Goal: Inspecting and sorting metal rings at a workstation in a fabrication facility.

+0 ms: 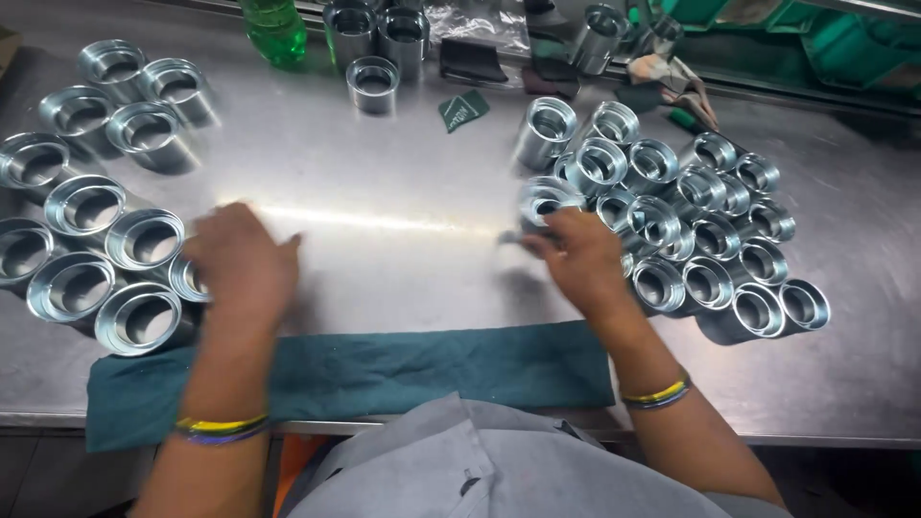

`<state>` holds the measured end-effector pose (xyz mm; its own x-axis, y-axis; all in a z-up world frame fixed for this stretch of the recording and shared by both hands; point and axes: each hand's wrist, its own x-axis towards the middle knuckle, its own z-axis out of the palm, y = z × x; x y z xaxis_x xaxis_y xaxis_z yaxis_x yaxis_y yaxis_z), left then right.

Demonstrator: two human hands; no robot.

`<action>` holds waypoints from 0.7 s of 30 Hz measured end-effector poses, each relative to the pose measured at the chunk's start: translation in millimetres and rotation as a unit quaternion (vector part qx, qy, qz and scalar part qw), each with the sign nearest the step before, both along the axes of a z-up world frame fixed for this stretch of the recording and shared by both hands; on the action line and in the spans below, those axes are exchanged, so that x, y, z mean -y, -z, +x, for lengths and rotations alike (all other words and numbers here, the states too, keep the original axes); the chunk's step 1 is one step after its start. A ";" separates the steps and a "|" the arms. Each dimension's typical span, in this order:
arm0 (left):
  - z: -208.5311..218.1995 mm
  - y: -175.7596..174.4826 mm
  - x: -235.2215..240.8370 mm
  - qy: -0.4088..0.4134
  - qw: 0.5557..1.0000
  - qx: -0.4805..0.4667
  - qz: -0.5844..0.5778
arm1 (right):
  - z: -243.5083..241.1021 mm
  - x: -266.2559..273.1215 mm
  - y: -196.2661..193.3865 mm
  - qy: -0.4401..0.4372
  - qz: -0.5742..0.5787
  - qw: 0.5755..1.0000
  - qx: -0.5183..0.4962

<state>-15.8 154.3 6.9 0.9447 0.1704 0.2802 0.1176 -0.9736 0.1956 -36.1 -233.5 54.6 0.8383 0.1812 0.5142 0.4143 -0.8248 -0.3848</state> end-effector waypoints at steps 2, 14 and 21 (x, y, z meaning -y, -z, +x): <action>-14.2 4.5 -22.2 -0.011 0.998 -0.035 0.043 | -2.5 29.8 1.0 0.055 -0.025 0.998 -0.032; 57.2 14.3 80.6 0.140 0.588 -0.052 -0.795 | 59.0 -58.3 -15.4 -0.051 0.116 0.986 -0.111; 47.3 41.6 125.9 0.265 0.828 0.118 -0.480 | 72.4 -114.9 15.8 -0.227 0.031 0.969 0.088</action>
<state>31.6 28.5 -34.7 0.8960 0.0001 0.4440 -0.4289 -0.2581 0.8657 36.4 -118.5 38.8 0.5771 0.4756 0.6639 0.7932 -0.5198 -0.3172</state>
